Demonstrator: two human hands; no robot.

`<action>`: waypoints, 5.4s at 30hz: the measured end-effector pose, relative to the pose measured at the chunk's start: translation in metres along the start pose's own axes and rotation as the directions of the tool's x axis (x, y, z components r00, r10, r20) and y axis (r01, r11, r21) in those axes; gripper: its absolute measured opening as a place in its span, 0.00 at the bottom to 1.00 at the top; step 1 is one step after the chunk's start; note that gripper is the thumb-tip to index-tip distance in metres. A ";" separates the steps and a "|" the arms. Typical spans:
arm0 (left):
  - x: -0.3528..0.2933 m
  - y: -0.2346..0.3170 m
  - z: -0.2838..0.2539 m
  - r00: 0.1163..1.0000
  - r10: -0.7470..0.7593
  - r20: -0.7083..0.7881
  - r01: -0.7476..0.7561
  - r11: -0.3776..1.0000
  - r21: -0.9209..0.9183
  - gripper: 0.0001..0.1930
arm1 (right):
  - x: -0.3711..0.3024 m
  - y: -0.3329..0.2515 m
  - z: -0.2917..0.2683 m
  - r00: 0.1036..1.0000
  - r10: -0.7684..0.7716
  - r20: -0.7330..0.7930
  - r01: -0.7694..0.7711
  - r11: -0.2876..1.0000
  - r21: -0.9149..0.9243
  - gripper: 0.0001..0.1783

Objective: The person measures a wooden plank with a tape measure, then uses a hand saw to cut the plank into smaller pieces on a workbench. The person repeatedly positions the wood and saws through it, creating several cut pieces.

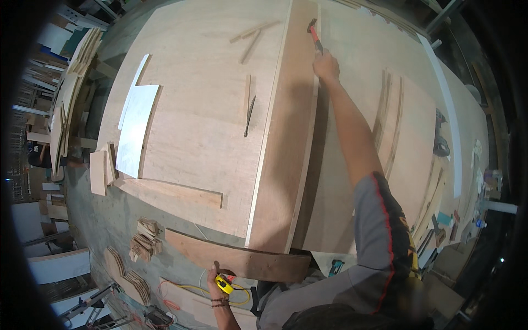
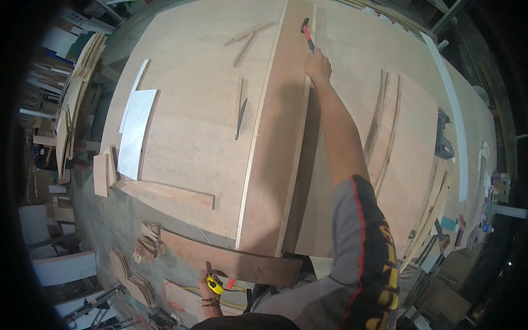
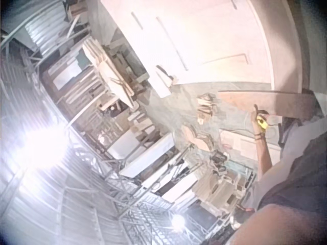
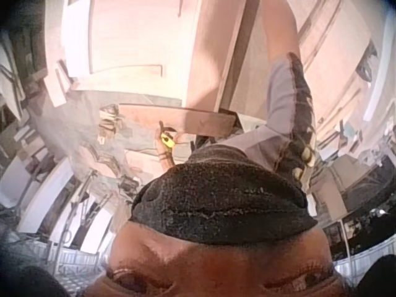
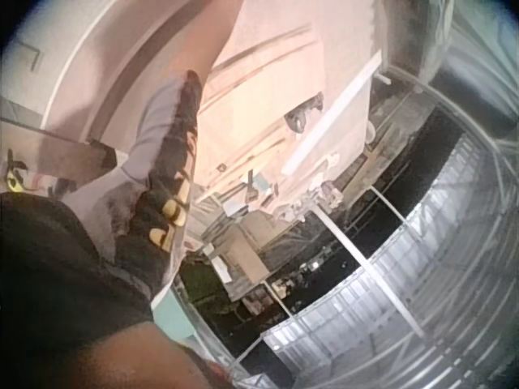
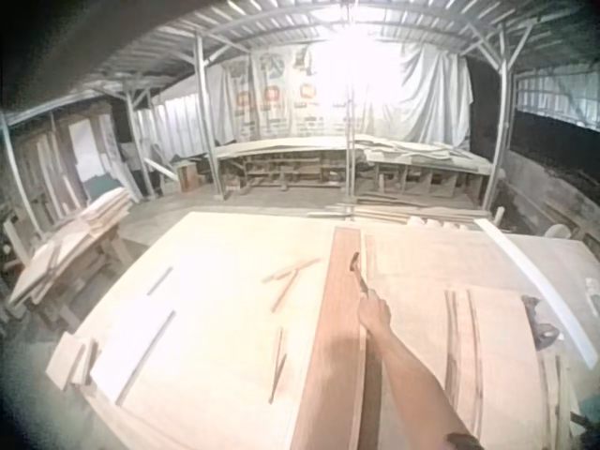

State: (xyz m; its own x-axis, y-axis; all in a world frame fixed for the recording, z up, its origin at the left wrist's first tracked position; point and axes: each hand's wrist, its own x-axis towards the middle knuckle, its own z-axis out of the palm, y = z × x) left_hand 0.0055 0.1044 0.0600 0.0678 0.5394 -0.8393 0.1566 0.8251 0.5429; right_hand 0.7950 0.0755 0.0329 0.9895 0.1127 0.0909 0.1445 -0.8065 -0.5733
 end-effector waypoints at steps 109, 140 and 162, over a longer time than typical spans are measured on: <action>0.036 0.147 0.210 0.151 -0.527 0.836 -0.942 0.180 0.284 0.50 | -0.571 -0.081 -0.114 0.736 0.176 0.653 -0.625 0.547 0.557 0.19; 0.253 0.319 0.386 0.561 -0.176 0.809 -0.783 -0.432 0.448 0.30 | -0.576 0.007 -0.046 0.924 0.217 0.316 -0.282 0.943 0.177 0.26; 0.283 0.315 0.401 0.575 -0.195 0.795 -0.727 -0.567 0.387 0.28 | -0.567 0.029 -0.051 0.784 0.351 0.512 -0.589 0.683 0.432 0.34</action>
State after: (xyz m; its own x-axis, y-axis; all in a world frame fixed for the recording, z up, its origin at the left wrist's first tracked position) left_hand 0.4695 0.4494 -0.0180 0.7916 0.0154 -0.6108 0.2428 -0.9253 0.2913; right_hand 0.2380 -0.0412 0.0068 0.8307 0.1025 -0.5472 -0.4799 -0.3664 -0.7972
